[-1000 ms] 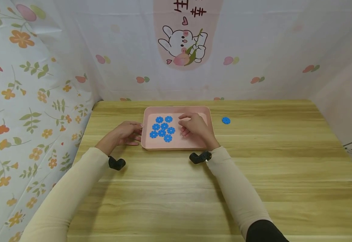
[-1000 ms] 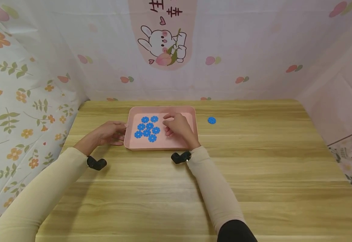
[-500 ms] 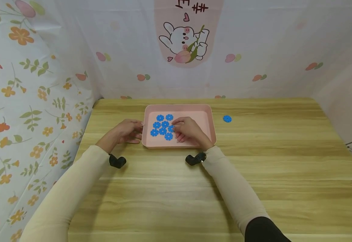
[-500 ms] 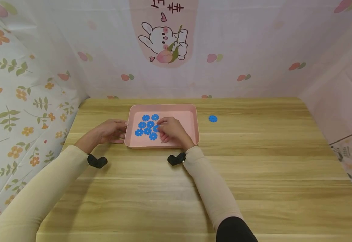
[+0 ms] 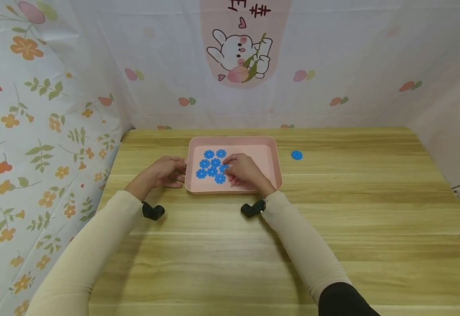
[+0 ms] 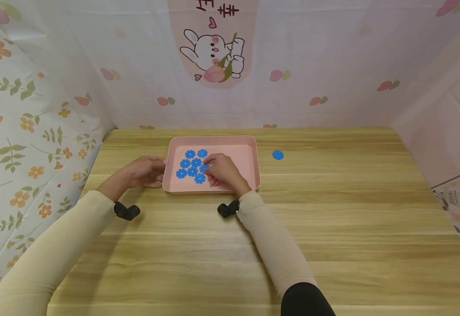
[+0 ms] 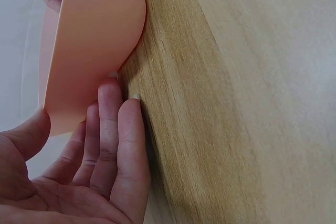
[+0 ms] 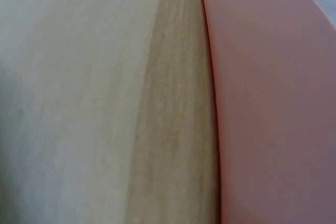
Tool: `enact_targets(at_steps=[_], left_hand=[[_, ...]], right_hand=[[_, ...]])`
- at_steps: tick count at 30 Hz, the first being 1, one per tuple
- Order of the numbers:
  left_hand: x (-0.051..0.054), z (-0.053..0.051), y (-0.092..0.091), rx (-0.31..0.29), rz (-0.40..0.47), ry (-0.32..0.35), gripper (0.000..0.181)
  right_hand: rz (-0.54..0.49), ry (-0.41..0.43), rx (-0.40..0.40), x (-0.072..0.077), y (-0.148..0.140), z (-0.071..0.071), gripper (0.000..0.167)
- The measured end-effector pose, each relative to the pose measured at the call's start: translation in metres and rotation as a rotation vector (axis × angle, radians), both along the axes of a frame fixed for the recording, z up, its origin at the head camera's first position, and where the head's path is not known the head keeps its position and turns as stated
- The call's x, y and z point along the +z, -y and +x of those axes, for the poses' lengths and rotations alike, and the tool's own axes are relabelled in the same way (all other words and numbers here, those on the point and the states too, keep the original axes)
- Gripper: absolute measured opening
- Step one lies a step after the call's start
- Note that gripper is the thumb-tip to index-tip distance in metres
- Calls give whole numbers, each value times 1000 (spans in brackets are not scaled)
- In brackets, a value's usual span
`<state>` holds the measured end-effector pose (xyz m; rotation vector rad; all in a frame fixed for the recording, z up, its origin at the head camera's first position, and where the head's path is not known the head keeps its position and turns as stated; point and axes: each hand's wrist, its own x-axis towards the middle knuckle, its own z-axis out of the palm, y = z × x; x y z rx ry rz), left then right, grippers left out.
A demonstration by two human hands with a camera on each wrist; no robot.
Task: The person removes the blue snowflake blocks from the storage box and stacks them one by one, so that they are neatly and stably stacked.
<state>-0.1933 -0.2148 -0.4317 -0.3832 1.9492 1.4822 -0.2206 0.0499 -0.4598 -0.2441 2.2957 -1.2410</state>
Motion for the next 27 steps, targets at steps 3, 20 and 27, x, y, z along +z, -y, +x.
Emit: enact_targets(at_steps=[3, 20, 27], left_hand=[[1, 0, 0, 3, 0, -2, 45], [2, 1, -2, 16, 13, 13, 46], [2, 1, -3, 11, 8, 14, 46]], right_hand=[[-4, 25, -10, 1, 1, -1, 27], [-98, -15, -124, 7, -14, -9, 20], [-154, -70, -161, 18, -39, -12, 26]])
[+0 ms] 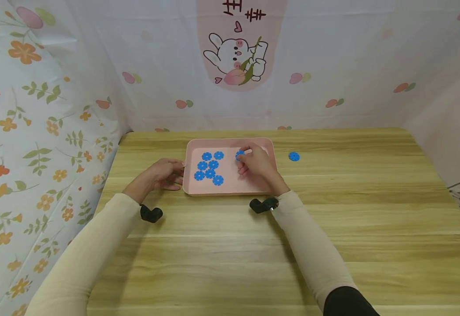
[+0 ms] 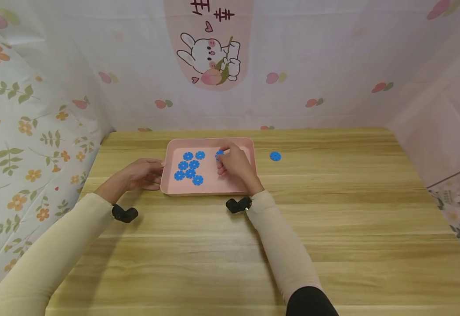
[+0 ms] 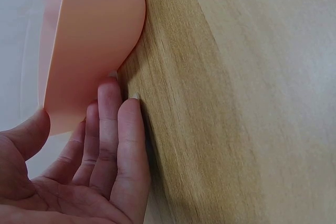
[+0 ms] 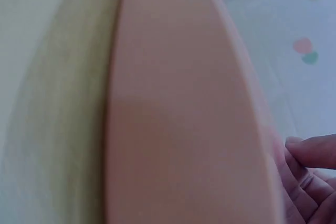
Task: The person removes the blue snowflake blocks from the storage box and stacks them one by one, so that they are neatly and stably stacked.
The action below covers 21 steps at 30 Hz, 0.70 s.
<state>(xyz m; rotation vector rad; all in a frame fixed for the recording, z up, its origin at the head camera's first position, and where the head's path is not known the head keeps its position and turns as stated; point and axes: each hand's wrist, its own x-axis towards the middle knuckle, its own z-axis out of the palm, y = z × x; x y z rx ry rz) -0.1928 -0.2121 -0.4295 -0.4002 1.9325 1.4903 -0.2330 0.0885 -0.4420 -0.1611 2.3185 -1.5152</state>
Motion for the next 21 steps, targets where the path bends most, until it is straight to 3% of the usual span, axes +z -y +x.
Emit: enact_targets(at_steps=[5, 11, 21], left_hand=[[-1, 1, 3, -6, -2, -3, 47], [-3, -1, 3, -2, 14, -10, 46], [-2, 0, 3, -6, 14, -1, 46]], right_hand=[[-83, -63, -16, 4, -21, -3, 24], [-113, 2, -121, 12, -46, -2, 39], [-227, 27, -313, 11, -87, -4, 39]])
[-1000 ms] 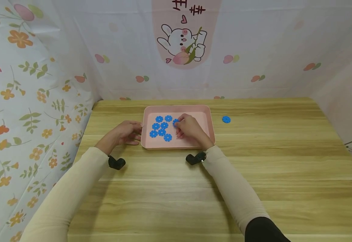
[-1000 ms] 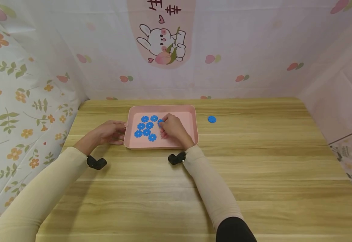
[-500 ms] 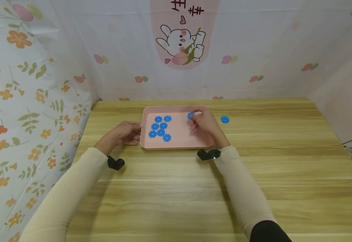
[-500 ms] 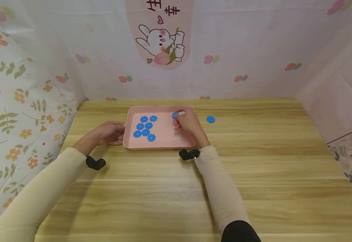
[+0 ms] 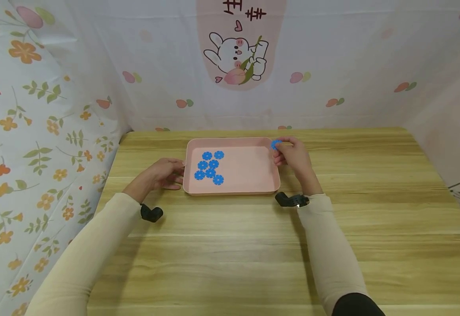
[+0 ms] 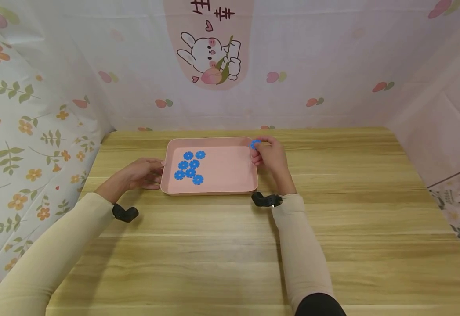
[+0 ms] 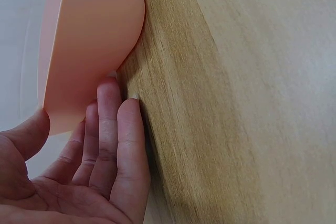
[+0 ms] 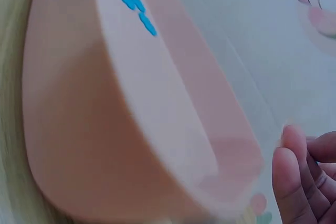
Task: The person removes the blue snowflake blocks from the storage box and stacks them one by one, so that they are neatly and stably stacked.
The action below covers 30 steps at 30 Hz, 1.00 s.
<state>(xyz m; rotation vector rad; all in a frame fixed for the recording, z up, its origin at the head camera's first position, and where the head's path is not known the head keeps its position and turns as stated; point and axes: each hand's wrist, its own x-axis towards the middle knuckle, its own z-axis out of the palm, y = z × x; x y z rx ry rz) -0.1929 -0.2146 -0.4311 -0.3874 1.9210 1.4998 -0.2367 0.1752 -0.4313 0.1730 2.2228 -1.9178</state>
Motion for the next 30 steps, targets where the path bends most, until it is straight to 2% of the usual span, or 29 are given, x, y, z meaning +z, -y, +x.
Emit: enact_targets(at_steps=[7, 14, 19, 24, 30], left_hand=[[0, 1, 0, 8, -5, 5, 45], [0, 1, 0, 7, -14, 3, 45], [-2, 0, 0, -5, -3, -1, 47], [-3, -1, 1, -2, 4, 3, 47], [-3, -1, 1, 0, 5, 0, 48]], right_hand=[[-65, 1, -100, -5, -30, -1, 39], [-80, 24, -179, 2, -40, 9, 40], [-102, 69, -210, -13, -47, 6, 41], [-101, 76, -213, -33, -53, -1, 40], [-35, 73, -200, -41, -51, -5, 38]])
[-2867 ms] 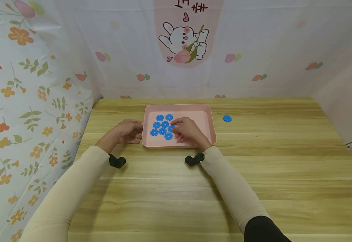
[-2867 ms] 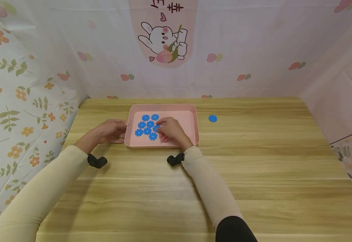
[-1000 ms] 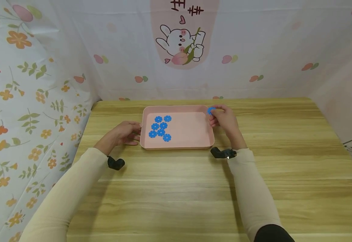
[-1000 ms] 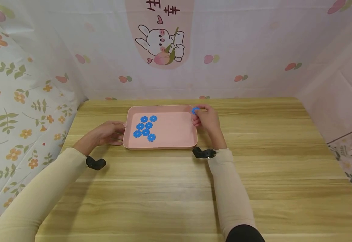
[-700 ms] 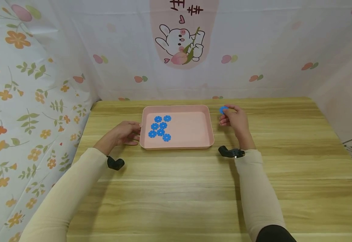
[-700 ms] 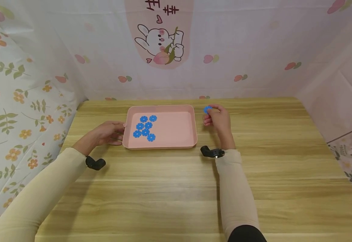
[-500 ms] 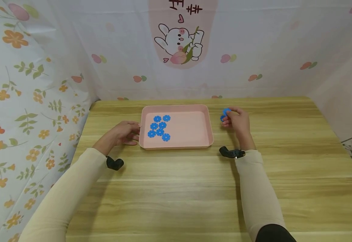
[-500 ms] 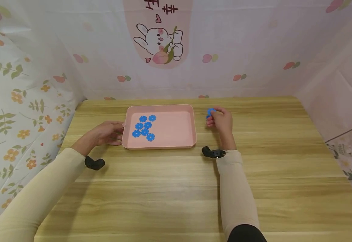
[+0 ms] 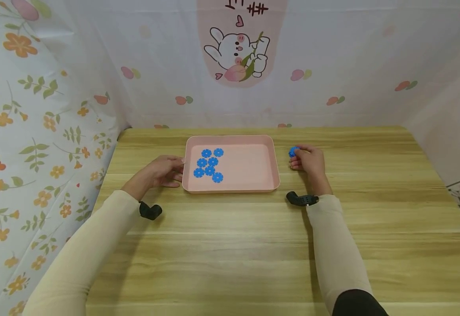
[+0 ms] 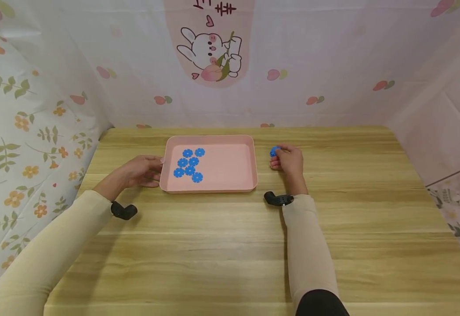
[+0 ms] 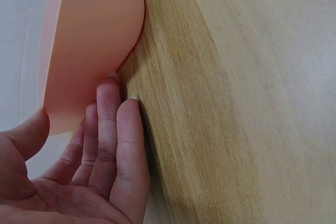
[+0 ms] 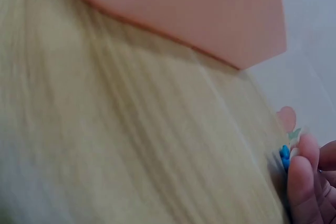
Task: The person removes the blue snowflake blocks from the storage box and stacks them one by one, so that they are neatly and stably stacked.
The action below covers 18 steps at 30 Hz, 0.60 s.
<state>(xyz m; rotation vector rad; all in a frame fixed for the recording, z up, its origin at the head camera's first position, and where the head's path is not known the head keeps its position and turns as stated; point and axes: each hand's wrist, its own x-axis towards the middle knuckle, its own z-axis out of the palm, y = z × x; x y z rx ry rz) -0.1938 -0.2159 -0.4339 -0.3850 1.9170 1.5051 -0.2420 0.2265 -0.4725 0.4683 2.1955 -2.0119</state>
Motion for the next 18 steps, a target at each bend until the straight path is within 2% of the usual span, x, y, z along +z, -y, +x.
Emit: enact_targets(at_steps=[7, 18], left_hand=[[1, 0, 1, 2, -5, -8, 48], [-1, 1, 0, 3, -2, -16, 46]], right_hand=[[72, 23, 19, 0, 1, -3, 39], [115, 46, 20, 1, 0, 1, 37]])
